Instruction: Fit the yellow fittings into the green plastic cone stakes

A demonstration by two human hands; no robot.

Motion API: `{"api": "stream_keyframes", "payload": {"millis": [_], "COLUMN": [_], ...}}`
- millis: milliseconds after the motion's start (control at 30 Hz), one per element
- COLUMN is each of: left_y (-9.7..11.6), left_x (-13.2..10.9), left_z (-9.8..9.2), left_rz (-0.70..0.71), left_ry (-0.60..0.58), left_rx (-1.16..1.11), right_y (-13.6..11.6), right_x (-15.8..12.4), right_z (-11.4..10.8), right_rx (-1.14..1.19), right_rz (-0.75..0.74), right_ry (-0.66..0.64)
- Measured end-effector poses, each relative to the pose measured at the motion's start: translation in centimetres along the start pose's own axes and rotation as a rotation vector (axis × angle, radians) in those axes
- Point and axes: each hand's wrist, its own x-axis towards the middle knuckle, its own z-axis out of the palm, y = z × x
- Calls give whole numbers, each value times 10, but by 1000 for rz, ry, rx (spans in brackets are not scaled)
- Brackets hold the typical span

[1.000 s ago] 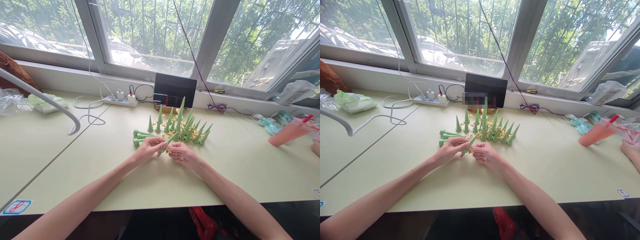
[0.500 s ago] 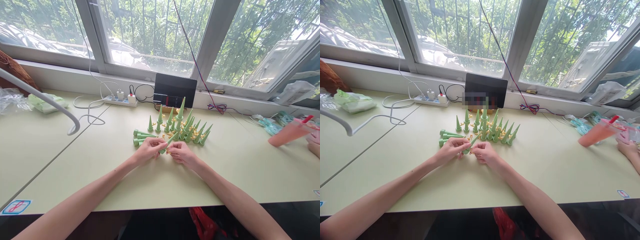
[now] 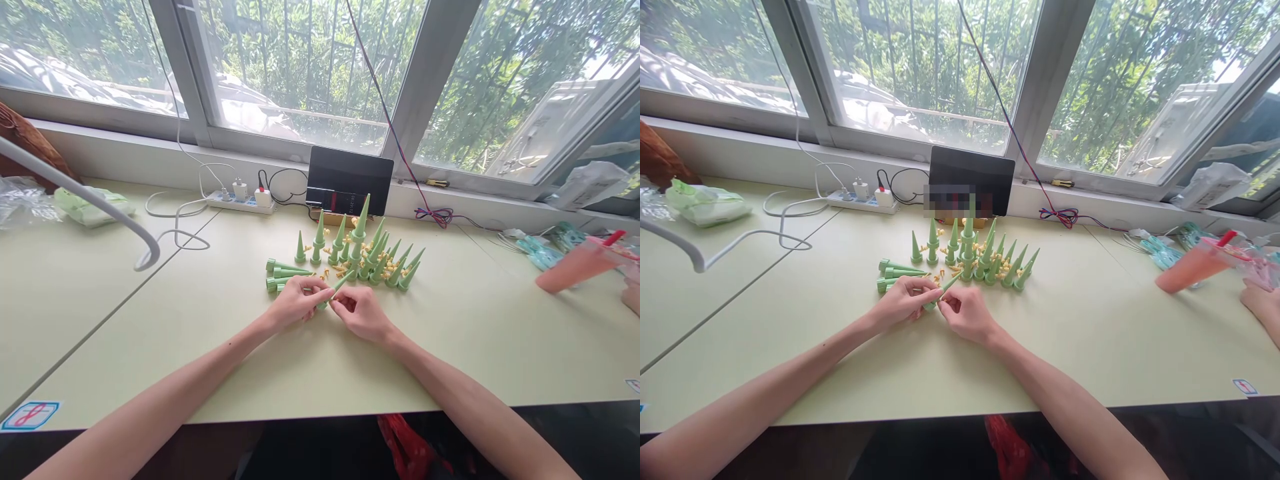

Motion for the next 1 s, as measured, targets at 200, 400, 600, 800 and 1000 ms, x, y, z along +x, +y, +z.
{"api": "stream_keyframes", "payload": {"millis": [200,400,600,800,1000], "left_y": [2,3,3,3,6], "left_x": [-1,-1,1,2,1], "left_z": [1,-1,-2,-2,-3], "left_rz": [0,10,92,216,238], "left_ry": [2,-12,-37,-62,-83], "left_rx": [-33,-62,-147,-237,-251], "right_y": [5,6,0,-2,1], "right_x": [2,5,5,7,7], "right_z": [0,-2,-6,-10,-10], "right_rx": [105,310,721,996,1000], "right_rz": [50,224,430,467,463], "right_ry": [-11,-45,-148,-257,-269]}}
